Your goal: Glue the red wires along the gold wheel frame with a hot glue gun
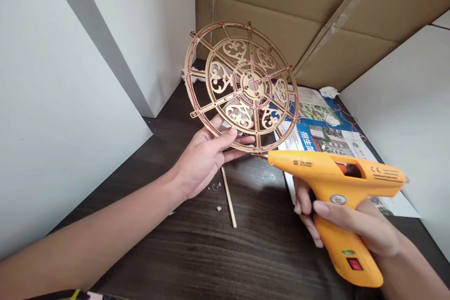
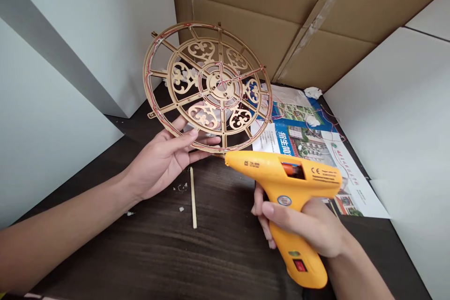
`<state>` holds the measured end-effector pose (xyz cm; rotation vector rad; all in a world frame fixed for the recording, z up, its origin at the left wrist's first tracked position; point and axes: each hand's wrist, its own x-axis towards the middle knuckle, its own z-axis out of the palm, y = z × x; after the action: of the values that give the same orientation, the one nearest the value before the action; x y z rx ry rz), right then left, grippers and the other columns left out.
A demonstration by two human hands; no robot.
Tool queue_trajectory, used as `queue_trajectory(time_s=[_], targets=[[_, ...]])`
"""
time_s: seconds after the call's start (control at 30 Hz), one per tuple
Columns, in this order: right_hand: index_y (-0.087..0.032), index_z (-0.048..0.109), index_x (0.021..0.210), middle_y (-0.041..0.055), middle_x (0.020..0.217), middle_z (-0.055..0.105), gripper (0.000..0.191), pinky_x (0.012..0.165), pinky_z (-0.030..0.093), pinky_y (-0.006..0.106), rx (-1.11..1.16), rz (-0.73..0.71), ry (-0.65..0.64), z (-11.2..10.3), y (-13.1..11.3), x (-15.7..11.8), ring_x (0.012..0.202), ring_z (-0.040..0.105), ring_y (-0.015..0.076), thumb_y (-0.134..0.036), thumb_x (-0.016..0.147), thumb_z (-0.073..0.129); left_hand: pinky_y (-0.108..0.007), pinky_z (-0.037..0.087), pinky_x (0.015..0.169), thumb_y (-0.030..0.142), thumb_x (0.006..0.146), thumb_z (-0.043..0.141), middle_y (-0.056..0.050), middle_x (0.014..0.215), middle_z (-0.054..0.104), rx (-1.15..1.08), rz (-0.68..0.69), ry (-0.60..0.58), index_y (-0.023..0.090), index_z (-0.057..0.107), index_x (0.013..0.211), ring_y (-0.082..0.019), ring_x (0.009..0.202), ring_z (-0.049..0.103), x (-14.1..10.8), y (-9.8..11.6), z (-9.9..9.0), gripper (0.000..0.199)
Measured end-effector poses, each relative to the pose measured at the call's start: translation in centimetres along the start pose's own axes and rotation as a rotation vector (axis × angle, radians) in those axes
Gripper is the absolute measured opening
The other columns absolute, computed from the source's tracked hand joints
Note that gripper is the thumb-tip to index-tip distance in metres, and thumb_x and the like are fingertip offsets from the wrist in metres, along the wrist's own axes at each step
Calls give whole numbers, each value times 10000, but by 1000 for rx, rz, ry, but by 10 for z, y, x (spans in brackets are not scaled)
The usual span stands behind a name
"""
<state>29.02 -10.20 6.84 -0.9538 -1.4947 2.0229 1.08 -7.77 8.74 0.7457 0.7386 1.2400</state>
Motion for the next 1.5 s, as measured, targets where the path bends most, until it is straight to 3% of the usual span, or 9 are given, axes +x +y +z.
queue_trajectory(time_s=[0.17,0.3,0.43,0.6,0.8,0.97,1.13,1.33,1.5], targets=[[-143,639,915,66,916,547,222,504,532,214,405,-201,-175,-2,-5,2,612,607,102,-362,902,608,-379,564,1012,242,959,585,-59,1126,669,18,-5,-3,238,594,1304,-184,1075,673,-1,2,2,345],[-136,569,878,56,902,522,250,438,499,199,371,-309,-198,-8,-3,10,576,584,95,-385,903,583,-403,553,1044,274,937,625,-66,1112,678,28,0,33,230,574,1311,-195,1075,674,-3,4,5,380],[-151,514,934,60,999,488,270,416,471,186,289,-386,-176,-8,-4,16,560,546,63,-406,899,595,-391,563,1039,316,923,645,-89,1091,688,58,3,58,189,578,1248,-209,1075,673,-2,6,7,355],[-175,484,1029,96,1038,514,640,425,456,202,167,-459,-44,-3,-8,17,587,519,78,-800,899,438,-388,561,1058,349,911,657,-111,1142,678,106,-6,89,155,604,1191,-235,1128,648,-3,7,9,344],[-201,454,1048,58,979,521,565,566,523,239,19,-529,109,-8,-3,15,685,559,106,-690,848,652,-402,558,1073,367,902,675,-61,1103,673,117,1,95,195,605,1132,-195,1076,648,-3,7,10,296],[-218,467,1168,86,1040,528,888,560,542,279,61,-540,151,-2,-15,16,728,599,152,-960,681,471,-378,560,1064,356,893,687,-49,1102,664,121,7,105,207,630,1124,-183,1084,629,-3,7,11,281],[-205,482,1323,140,1151,520,1166,479,504,308,249,-541,61,5,-30,12,627,562,144,-1071,566,296,-355,566,1051,382,893,679,-37,1095,660,127,-10,93,221,674,1077,-187,1083,614,-4,8,11,245],[-172,508,1371,76,1017,508,998,494,454,266,355,-594,49,8,-28,6,571,518,103,-956,763,399,-373,568,1056,368,886,687,-23,1092,662,90,-6,93,233,668,1075,-184,1071,620,-5,8,11,234],[-162,539,1292,83,1036,519,957,491,422,237,440,-568,-63,15,-26,1,574,532,99,-933,727,479,-425,569,1058,364,884,699,-40,1094,662,90,-12,121,229,611,1122,-180,1052,639,-5,7,11,287]])
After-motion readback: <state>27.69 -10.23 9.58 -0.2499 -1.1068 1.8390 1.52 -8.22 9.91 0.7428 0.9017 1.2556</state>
